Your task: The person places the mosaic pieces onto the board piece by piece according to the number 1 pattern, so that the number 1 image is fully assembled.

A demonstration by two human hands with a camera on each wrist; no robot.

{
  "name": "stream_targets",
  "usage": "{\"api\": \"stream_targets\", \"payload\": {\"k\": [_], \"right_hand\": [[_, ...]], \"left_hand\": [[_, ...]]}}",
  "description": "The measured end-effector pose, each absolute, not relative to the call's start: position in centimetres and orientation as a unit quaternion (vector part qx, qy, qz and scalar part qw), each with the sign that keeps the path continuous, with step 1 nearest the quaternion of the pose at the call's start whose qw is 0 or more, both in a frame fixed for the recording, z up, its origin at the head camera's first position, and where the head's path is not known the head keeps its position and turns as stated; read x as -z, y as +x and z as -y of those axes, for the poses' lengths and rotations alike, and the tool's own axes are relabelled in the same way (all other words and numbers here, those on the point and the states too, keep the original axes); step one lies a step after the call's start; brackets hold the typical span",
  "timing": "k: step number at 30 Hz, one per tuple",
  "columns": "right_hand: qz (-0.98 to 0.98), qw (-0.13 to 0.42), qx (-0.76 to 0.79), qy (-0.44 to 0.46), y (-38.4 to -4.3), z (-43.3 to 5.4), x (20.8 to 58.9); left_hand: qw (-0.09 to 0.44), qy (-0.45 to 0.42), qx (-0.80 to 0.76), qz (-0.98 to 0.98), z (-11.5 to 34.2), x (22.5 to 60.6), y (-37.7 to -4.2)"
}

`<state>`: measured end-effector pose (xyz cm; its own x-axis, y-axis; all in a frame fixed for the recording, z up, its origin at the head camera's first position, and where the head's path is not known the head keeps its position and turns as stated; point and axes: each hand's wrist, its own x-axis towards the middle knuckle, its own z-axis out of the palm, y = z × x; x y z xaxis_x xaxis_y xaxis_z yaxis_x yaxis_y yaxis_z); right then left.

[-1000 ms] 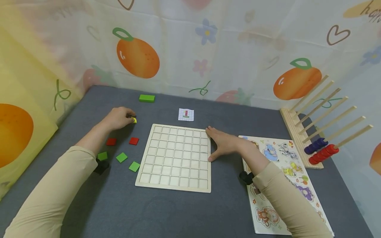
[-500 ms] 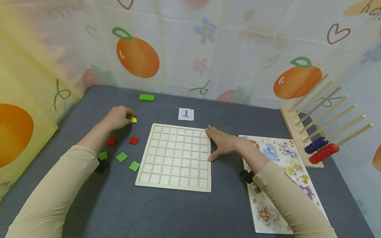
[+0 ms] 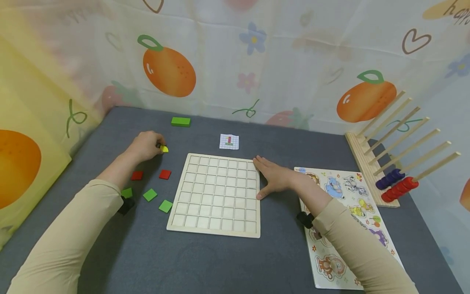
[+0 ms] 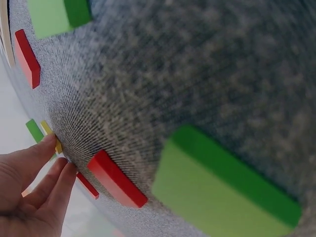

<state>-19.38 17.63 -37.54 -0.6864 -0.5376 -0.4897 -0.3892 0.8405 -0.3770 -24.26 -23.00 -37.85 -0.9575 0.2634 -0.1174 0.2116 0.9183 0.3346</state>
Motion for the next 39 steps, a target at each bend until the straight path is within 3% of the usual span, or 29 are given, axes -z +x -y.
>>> {"api": "stream_targets", "payload": {"k": [39], "right_hand": [[-0.921,0.302,0.104,-0.222,-18.4,-17.0,37.1]], "left_hand": [[0.040,0.113,-0.177,-0.977,22.7,37.7,-24.3]]}}
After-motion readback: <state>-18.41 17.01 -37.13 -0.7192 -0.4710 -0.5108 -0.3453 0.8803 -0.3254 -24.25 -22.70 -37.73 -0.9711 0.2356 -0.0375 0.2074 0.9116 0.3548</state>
